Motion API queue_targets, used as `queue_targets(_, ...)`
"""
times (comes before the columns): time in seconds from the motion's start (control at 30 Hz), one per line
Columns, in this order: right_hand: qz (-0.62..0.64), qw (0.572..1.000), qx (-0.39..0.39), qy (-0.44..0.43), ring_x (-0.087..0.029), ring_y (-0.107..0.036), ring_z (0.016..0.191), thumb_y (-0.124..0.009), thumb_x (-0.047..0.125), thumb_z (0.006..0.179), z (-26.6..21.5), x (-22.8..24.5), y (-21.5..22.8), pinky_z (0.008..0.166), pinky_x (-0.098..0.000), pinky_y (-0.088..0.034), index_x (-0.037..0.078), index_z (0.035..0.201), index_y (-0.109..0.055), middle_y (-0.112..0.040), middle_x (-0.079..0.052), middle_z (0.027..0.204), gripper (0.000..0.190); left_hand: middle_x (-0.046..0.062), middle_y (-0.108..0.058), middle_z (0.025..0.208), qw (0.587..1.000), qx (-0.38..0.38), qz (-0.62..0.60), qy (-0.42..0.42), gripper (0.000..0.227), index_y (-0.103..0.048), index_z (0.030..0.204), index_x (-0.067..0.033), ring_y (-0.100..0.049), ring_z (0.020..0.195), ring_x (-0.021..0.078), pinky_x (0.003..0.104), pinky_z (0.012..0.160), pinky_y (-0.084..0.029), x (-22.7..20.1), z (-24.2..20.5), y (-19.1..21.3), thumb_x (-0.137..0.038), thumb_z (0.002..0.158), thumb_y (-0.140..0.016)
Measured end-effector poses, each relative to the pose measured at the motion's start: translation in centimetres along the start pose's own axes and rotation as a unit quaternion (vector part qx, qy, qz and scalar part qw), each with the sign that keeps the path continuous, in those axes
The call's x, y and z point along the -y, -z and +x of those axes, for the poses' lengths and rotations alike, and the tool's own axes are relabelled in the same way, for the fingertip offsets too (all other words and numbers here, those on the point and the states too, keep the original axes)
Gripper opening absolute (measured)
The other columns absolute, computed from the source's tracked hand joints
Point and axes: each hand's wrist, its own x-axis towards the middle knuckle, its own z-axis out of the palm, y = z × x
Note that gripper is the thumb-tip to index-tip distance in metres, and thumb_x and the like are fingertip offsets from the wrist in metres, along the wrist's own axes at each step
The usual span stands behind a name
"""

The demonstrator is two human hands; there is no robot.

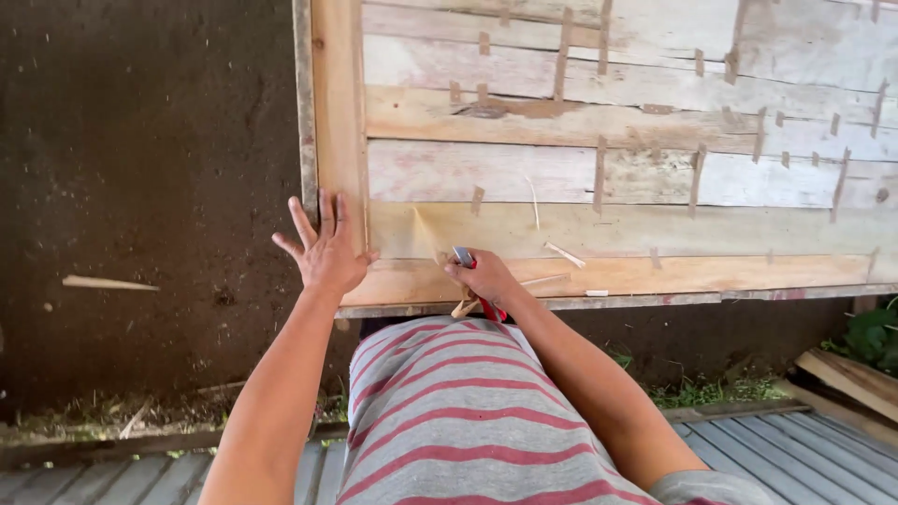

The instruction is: Applying strips of adhesive tape to joints or gaps on a large wooden panel and cutting them to size with a utility knife.

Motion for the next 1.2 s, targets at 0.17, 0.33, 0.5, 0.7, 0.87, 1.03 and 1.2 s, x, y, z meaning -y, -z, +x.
queue_targets(0.17, -0.015, 1.000, -0.012, 0.020, -0.020, -0.065, 0.049, -0.078, 0.025, 0.086, -1.1, 0.0, 1.2, 0.046, -0.0294, -0.055, 0.009, 0.098, -0.075, -0.062, -0.009, 0.062, 0.020, 0.004, 0.005, 0.176, 0.998, -0.042, 0.052, -0.020, 0.099, -0.012, 0.167, -0.0224, 0.024, 0.154, 0.0454, 0.085, 0.108, 0.010, -2.9, -0.7, -0.1, -0.060, 0.089, -0.059)
queue_targets(0.33, -0.033, 0.999, -0.023, 0.018, -0.018, -0.065, 0.053, -0.079, 0.026, 0.085, -4.5, 0.3, 3.9, 0.055, -0.0277, -0.053, 0.011, 0.101, -0.077, -0.063, -0.007, 0.063, 0.022, 0.021, -0.032, 0.168, 0.939, -0.196, 0.025, -0.280, 0.092, -0.044, 0.159, -0.0257, -0.014, 0.154, 0.0536, 0.086, 0.109, -0.001, -9.7, -2.1, -2.9, -0.047, 0.077, -0.080)
queue_targets(0.5, -0.010, 0.998, -0.060, 0.020, -0.017, -0.065, 0.060, -0.080, 0.029, 0.085, -4.3, -2.2, 7.5, 0.061, -0.0279, -0.052, 0.015, 0.101, -0.079, -0.064, -0.006, 0.065, 0.021, -0.011, -0.070, 0.119, 0.883, -0.132, 0.036, -0.449, 0.021, -0.064, 0.096, -0.0314, -0.053, 0.136, 0.0185, 0.082, 0.117, -0.015, -14.3, 2.0, -10.3, -0.052, 0.093, -0.060)
queue_targets(0.7, -0.098, 0.976, -0.191, 0.043, -0.039, -0.071, 0.105, -0.067, 0.039, 0.093, -4.7, -5.0, 13.7, 0.093, -0.0490, -0.057, 0.021, 0.122, -0.072, -0.076, -0.017, 0.103, 0.034, 0.000, -0.070, 0.089, 0.959, -0.029, -0.195, -0.202, 0.009, -0.062, 0.096, -0.0299, -0.072, 0.096, 0.0282, 0.052, 0.093, -0.055, -16.3, 2.8, -9.0, -0.038, 0.096, -0.058)
queue_targets(0.87, -0.241, 0.928, -0.263, 0.103, -0.034, -0.071, 0.094, -0.076, 0.026, 0.086, -1.9, -9.8, 17.7, 0.081, -0.0457, -0.060, 0.017, 0.108, -0.065, -0.060, -0.007, 0.097, 0.026, 0.000, -0.070, 0.071, 0.780, -0.179, -0.599, 0.018, 0.002, -0.058, 0.101, -0.0194, -0.075, 0.070, 0.0182, 0.035, 0.081, -0.060, -15.8, 3.8, -7.1, -0.020, 0.101, -0.060)
queue_targets(1.03, -0.344, 0.913, -0.192, 0.109, -0.037, -0.071, 0.088, -0.067, 0.018, 0.093, -1.2, -9.0, 17.7, 0.077, -0.0476, -0.061, 0.015, 0.104, -0.059, -0.052, -0.005, 0.102, 0.013, 0.003, -0.074, 0.088, 0.526, -0.196, -0.818, 0.122, 0.007, -0.049, 0.108, -0.0237, -0.080, 0.081, 0.0233, 0.032, 0.079, -0.066, -15.5, 3.4, -4.8, -0.028, 0.107, -0.054)
queue_targets(1.2, -0.331, 0.921, -0.164, 0.124, -0.043, -0.071, 0.087, -0.059, 0.022, 0.097, -1.1, -8.0, 18.2, 0.076, -0.0535, -0.059, 0.015, 0.108, -0.053, -0.055, -0.010, 0.098, 0.015, 0.005, -0.068, 0.115, 0.426, -0.403, -0.806, 0.074, 0.038, -0.047, 0.111, -0.0204, -0.072, 0.108, 0.0253, 0.031, 0.090, -0.067, -14.5, 1.9, -0.3, -0.034, 0.097, -0.079)
